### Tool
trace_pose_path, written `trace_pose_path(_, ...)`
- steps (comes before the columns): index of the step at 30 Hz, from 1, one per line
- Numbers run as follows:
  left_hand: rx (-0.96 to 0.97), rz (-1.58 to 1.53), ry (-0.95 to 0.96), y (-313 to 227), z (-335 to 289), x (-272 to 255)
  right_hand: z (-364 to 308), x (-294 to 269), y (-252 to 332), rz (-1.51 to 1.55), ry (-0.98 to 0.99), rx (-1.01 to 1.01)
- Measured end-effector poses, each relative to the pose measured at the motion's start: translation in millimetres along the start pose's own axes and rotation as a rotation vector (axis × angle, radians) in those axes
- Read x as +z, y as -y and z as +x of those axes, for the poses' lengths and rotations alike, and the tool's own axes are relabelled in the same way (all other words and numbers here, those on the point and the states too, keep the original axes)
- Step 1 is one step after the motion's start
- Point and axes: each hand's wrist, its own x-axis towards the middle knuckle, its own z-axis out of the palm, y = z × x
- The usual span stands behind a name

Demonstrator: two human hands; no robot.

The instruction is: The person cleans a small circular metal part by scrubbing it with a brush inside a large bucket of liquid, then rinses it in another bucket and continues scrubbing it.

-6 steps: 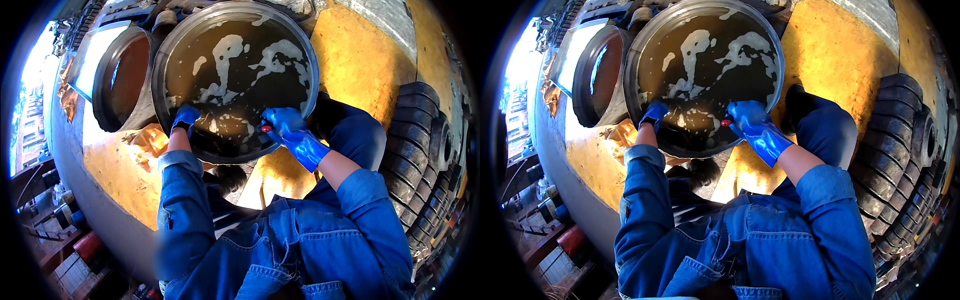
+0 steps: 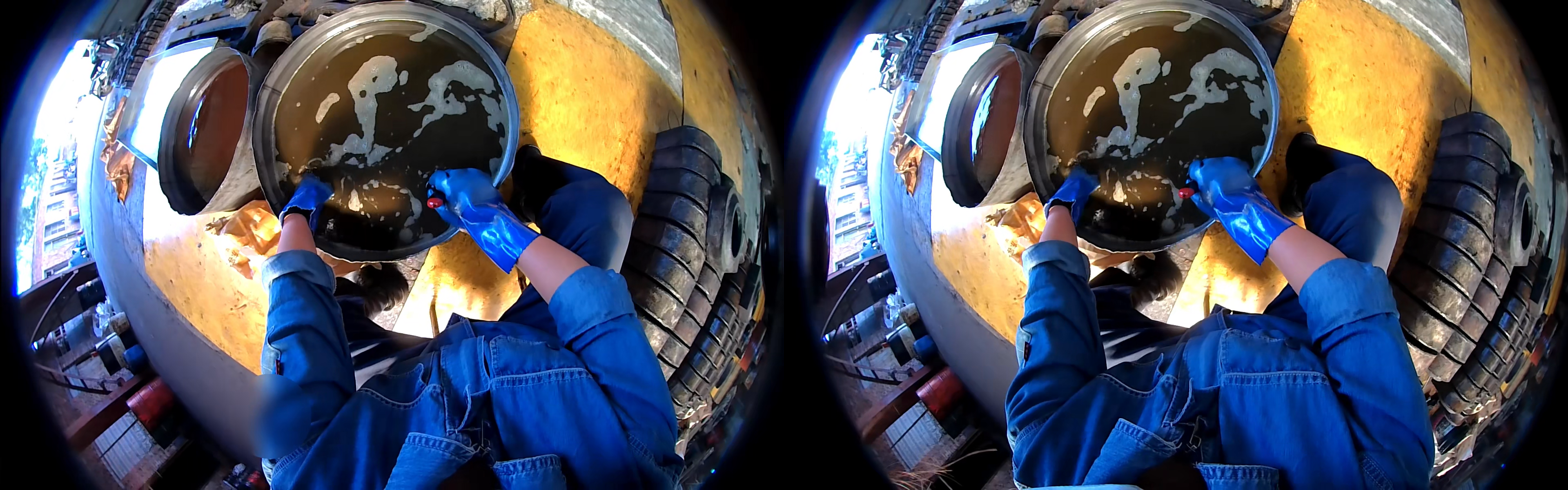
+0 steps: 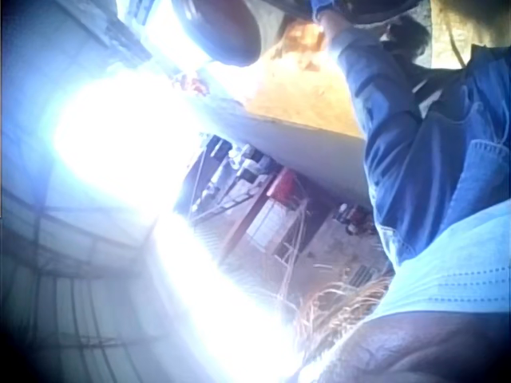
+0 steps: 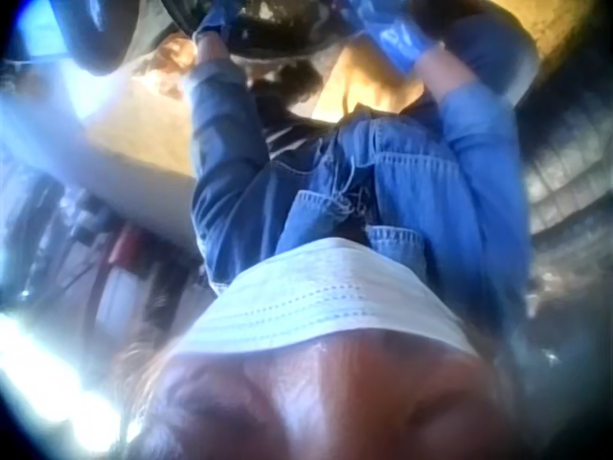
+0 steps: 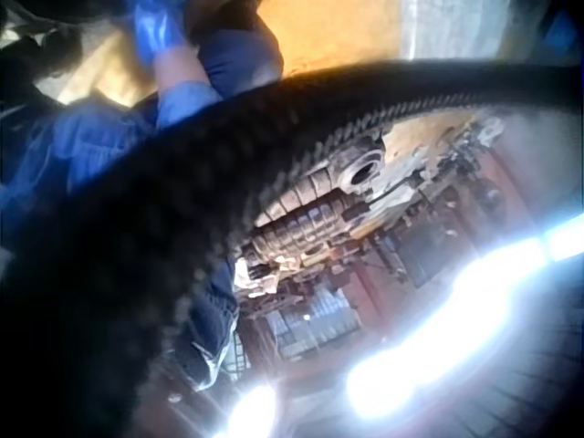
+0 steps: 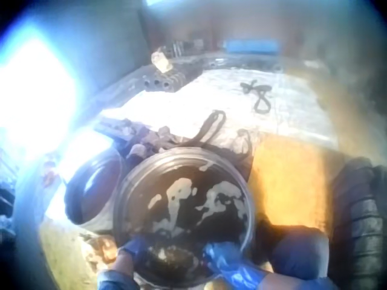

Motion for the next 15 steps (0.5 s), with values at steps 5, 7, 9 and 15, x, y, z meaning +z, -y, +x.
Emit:
trace_pose_path(5,0.013,0.326,0.156,23,-27,-40,8,0,20,0.018,0.044,0.005)
trace_pose_path(7,0.332,0.399,0.046,-68,-43,-20,-4,-5,-12,-0.053,0.094,0.141)
trace_pose_path(9,0.254,0.737,0.316,-71,-50,-30,0,-12,2,-0.068,0.150,0.148)
trace_pose_path(15,0.083,0.760,0.365,-36,-12,-9,3,-2,-10,-0.087,0.177,0.089)
